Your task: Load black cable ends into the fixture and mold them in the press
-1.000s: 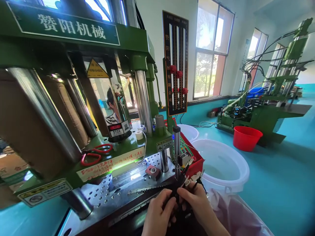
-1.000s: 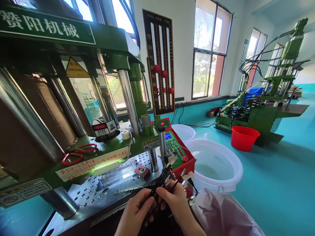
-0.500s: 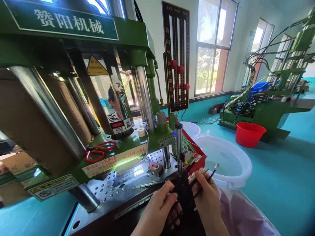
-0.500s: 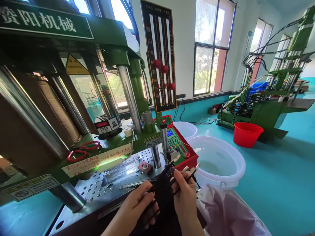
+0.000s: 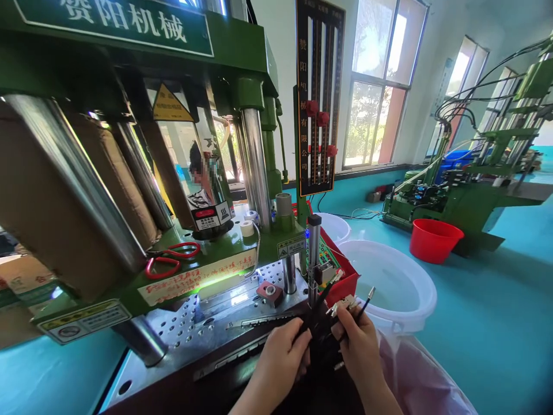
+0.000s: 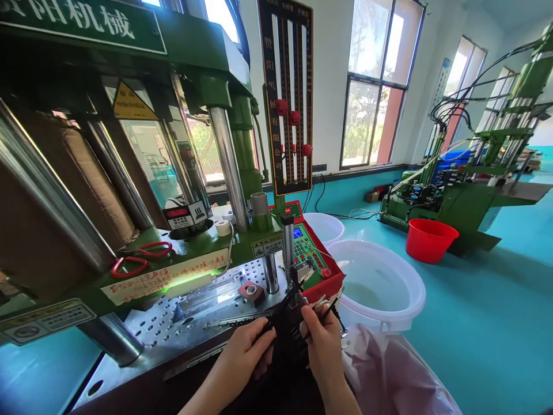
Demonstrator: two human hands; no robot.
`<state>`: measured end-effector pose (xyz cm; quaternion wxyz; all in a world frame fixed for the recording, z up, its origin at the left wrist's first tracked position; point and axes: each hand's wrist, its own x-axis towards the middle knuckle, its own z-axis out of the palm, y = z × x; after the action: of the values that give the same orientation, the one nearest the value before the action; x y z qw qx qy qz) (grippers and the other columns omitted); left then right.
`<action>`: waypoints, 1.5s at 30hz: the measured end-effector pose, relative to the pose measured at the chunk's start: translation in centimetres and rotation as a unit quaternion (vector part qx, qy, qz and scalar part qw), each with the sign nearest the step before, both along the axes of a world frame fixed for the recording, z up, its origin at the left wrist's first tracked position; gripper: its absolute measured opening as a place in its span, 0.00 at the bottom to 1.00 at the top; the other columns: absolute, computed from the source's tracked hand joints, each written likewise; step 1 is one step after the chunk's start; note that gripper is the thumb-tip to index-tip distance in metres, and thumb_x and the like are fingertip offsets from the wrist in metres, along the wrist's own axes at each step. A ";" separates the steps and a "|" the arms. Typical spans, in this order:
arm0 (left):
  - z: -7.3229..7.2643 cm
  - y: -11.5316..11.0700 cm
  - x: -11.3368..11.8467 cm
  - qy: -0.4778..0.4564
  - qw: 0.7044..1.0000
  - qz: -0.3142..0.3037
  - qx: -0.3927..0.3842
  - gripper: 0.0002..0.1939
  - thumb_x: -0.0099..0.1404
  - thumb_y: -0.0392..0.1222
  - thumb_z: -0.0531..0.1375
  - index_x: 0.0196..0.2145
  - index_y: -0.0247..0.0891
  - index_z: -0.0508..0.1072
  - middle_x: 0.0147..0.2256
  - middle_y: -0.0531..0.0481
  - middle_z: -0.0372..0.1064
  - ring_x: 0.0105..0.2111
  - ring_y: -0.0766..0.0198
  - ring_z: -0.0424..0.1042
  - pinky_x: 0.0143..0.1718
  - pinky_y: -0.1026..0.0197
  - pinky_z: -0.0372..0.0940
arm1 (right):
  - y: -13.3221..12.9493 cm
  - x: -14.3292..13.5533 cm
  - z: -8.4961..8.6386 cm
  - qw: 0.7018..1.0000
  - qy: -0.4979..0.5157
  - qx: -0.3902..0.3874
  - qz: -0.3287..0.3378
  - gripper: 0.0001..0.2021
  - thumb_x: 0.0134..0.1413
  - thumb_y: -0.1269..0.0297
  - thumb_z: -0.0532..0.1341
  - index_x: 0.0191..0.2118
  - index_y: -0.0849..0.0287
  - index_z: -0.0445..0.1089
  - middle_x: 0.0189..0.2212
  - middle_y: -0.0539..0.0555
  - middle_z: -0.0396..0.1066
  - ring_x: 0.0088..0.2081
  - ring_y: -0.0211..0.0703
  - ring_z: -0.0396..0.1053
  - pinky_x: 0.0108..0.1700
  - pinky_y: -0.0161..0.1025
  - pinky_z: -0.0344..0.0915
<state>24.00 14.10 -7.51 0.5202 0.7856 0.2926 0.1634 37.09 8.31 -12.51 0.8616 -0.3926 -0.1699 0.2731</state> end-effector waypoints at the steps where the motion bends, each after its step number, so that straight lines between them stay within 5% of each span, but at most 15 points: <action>1: 0.3 -0.2 0.2 0.006 1.000 -0.003 0.026 0.15 0.62 0.49 0.46 0.24 0.38 0.59 0.19 0.54 0.62 0.16 0.71 0.61 0.17 0.69 0.53 | -0.2 0.0 -0.2 1.000 0.000 -0.003 0.002 0.16 0.38 0.59 0.68 0.23 0.60 0.60 0.16 0.41 0.56 0.17 0.26 0.50 0.18 0.26 0.50; 8: 0.4 -1.2 0.6 0.017 0.989 -0.024 0.143 0.07 0.62 0.41 0.47 0.29 0.39 0.62 0.21 0.54 0.66 0.18 0.70 0.65 0.21 0.68 0.53 | -0.7 -0.5 -0.1 0.999 0.037 -0.003 -0.038 0.18 0.35 0.61 0.70 0.20 0.59 0.57 0.14 0.41 0.53 0.16 0.26 0.48 0.17 0.25 0.49; 18: 0.3 -0.3 0.4 -0.040 0.997 -0.051 -0.046 0.10 0.62 0.46 0.46 0.28 0.39 0.58 0.23 0.55 0.67 0.13 0.73 0.60 0.11 0.71 0.50 | -0.3 0.5 1.0 0.990 0.133 0.050 0.012 0.16 0.37 0.64 0.68 0.21 0.58 0.57 0.13 0.40 0.54 0.15 0.28 0.50 0.15 0.25 0.53; 24: 0.3 -0.3 0.0 -0.061 0.997 -0.045 -0.026 0.08 0.62 0.43 0.46 0.27 0.39 0.57 0.18 0.58 0.62 0.12 0.76 0.54 0.13 0.71 0.48 | -0.3 0.1 1.5 0.982 0.171 0.080 0.016 0.13 0.35 0.65 0.69 0.24 0.58 0.62 0.16 0.41 0.60 0.18 0.27 0.56 0.21 0.24 0.59; 30: 0.4 -0.3 0.1 -0.081 0.994 -0.038 -0.065 0.07 0.59 0.42 0.50 0.26 0.38 0.60 0.19 0.58 0.60 0.14 0.74 0.55 0.14 0.71 0.49 | -0.7 -0.2 0.7 0.990 0.024 0.039 0.130 0.09 0.39 0.66 0.67 0.30 0.56 0.69 0.25 0.47 0.66 0.29 0.35 0.64 0.32 0.32 0.64; 35: 0.2 0.0 0.1 -0.083 0.995 -0.034 -0.039 0.08 0.59 0.43 0.50 0.25 0.37 0.62 0.21 0.55 0.62 0.21 0.70 0.60 0.22 0.68 0.55 | -0.8 0.4 -0.1 0.995 0.043 0.035 0.078 0.07 0.36 0.69 0.68 0.25 0.58 0.70 0.24 0.47 0.67 0.29 0.35 0.64 0.33 0.32 0.64; 39: 0.3 0.1 -0.4 -0.061 0.997 -0.043 0.012 0.08 0.58 0.41 0.51 0.24 0.37 0.62 0.21 0.55 0.63 0.24 0.69 0.61 0.28 0.66 0.55 | -0.7 1.4 0.8 0.991 0.062 0.086 0.083 0.05 0.40 0.68 0.67 0.24 0.58 0.69 0.22 0.46 0.66 0.28 0.34 0.64 0.33 0.32 0.65; 45: -0.2 -0.7 0.2 -0.118 0.979 -0.066 -0.152 0.09 0.57 0.46 0.53 0.28 0.37 0.61 0.28 0.52 0.62 0.30 0.66 0.67 0.27 0.66 0.61 | -0.8 1.7 1.9 0.990 0.087 0.035 0.105 0.08 0.37 0.66 0.68 0.24 0.58 0.68 0.21 0.46 0.66 0.25 0.35 0.64 0.27 0.32 0.64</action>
<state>24.19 13.39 -7.69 0.6744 0.6896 0.1982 0.1742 38.76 7.55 -10.56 0.8530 -0.3167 -0.1439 0.3891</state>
